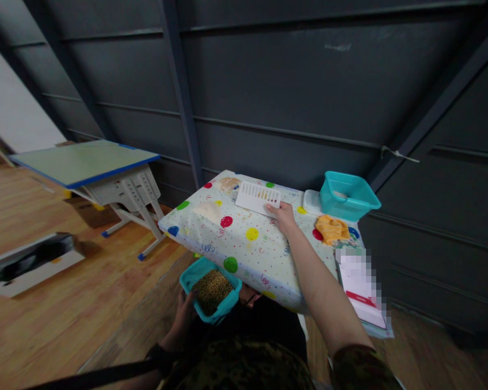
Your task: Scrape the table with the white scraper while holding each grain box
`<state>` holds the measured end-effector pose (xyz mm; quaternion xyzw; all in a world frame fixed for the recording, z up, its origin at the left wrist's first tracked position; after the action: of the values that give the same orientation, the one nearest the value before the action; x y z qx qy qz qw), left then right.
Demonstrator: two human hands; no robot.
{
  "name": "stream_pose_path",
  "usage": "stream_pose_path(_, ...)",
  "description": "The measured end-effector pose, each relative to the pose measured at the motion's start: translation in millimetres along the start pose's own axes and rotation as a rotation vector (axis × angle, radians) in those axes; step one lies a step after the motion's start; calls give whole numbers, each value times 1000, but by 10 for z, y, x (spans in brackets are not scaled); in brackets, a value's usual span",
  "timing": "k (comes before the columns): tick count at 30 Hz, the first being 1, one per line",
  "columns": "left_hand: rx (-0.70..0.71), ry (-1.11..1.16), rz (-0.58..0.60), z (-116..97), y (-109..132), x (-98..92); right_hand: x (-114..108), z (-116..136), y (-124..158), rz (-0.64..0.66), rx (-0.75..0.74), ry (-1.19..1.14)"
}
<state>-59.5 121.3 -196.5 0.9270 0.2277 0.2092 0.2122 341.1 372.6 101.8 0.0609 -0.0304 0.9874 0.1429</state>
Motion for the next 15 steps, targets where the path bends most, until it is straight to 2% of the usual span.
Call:
stream_pose_path(10, 20, 56, -15, -71, 73, 26, -5, -44, -3, 19, 31, 25)
stream_pose_path(15, 53, 52, 29, -136, 110, 91, 11, -77, -8, 40, 45, 41)
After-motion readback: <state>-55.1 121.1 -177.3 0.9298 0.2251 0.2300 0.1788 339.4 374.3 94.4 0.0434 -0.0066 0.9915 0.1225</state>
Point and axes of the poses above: each hand's wrist, its own y-axis away from the middle knuckle, its own x-axis out of the palm, z = x × y, the point moved 10 cm from there along -y, towards the middle knuckle
